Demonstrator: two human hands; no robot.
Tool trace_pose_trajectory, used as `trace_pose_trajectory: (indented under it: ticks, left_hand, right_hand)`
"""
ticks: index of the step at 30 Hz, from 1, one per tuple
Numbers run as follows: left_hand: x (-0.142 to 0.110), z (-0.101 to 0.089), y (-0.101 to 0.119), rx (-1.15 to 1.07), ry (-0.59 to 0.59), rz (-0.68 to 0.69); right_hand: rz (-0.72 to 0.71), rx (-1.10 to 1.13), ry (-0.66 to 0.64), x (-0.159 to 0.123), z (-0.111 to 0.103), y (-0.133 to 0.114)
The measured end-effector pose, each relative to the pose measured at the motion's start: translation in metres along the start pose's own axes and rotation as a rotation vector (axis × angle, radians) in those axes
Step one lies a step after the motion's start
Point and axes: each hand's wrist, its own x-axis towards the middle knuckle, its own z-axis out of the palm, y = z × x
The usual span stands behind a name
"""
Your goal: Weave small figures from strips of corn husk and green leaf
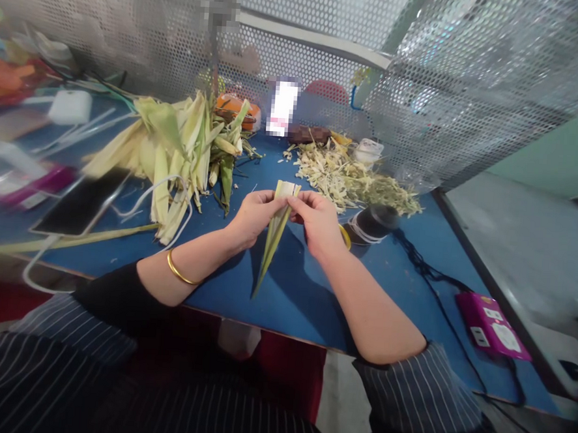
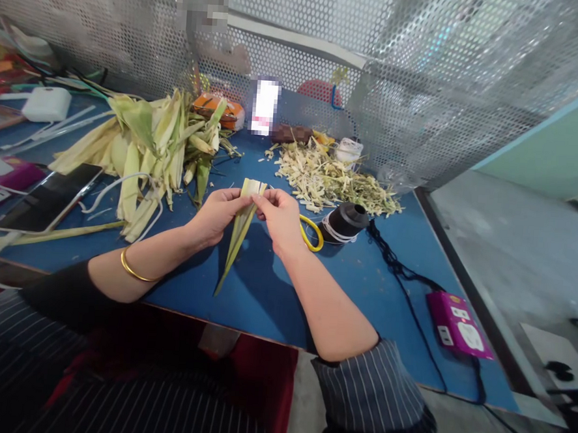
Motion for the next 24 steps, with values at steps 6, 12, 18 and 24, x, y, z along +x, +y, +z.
trace_pose_trajectory:
  ticks: [6,12,18,24]
  left_hand:
    - [-0.002,0.003,0.0,0.002,0.013,-0.056]
    - [0.005,-0.001,-0.002,0.023,0.033,0.02]
    - [0.007,-0.004,-0.003,0.181,0.041,0.123]
    - [0.008,-0.009,0.001,0.517,0.128,0.342]
  right_hand:
    - [-0.161,-0.14,0.061,0.003,-0.002,0.002]
    - [-0.373,-0.275,0.119,-0.002,0.002,0.0]
    - [-0.406,-0.267,0.084,-0.005,0.003,0.002]
    - [-0.293,-0.137,0.058,-0.008,0.009,-0.004]
